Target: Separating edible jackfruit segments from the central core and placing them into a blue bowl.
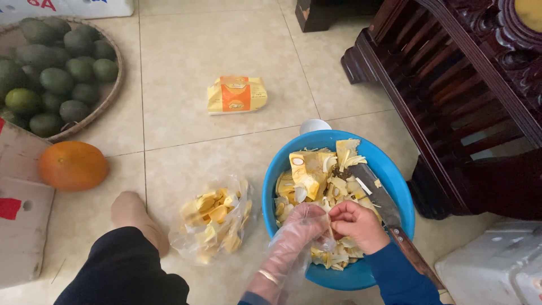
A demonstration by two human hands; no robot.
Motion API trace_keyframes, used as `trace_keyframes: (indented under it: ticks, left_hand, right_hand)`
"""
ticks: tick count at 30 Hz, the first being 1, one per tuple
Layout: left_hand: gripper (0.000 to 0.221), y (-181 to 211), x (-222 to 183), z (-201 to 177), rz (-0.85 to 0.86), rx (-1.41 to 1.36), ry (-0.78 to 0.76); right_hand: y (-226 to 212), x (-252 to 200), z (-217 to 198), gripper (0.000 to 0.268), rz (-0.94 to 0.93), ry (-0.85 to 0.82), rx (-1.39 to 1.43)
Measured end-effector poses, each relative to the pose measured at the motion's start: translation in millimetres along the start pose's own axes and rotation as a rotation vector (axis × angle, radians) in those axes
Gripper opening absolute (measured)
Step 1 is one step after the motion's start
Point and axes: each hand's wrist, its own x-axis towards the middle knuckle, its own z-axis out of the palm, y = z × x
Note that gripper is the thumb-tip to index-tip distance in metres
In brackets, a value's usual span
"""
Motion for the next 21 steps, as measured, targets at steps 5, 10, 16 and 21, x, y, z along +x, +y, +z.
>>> trace_keyframes:
  ticks: [5, 10, 16, 21]
  left_hand:
    - [0.023, -0.3, 7.8, -4.9, -0.064, 0.017, -0.045]
    - [0.038, 29.2, -28.0, -6.5, 0.0, -0.085, -0.141]
    - [0.04, 12.8, -13.9, -10.2, 0.017, -0.076, -0.133]
    - [0.038, 6.9, -9.3, -7.3, 0.034, -0.086, -0.101]
  right_hand:
    - [-1.6, 1.1, -3.5, 0.021, 0.015, -0.058, 0.104]
    - [-6.9, -1.9, -4.7, 0.02, 0.013, -0.074, 0.104]
    - [-10.7, -5.4, -4.9, 0.023, 0.024, -0.101, 0.111]
    - [-13.4, -5.2, -4.6, 0.023, 0.034, -0.09, 0.098]
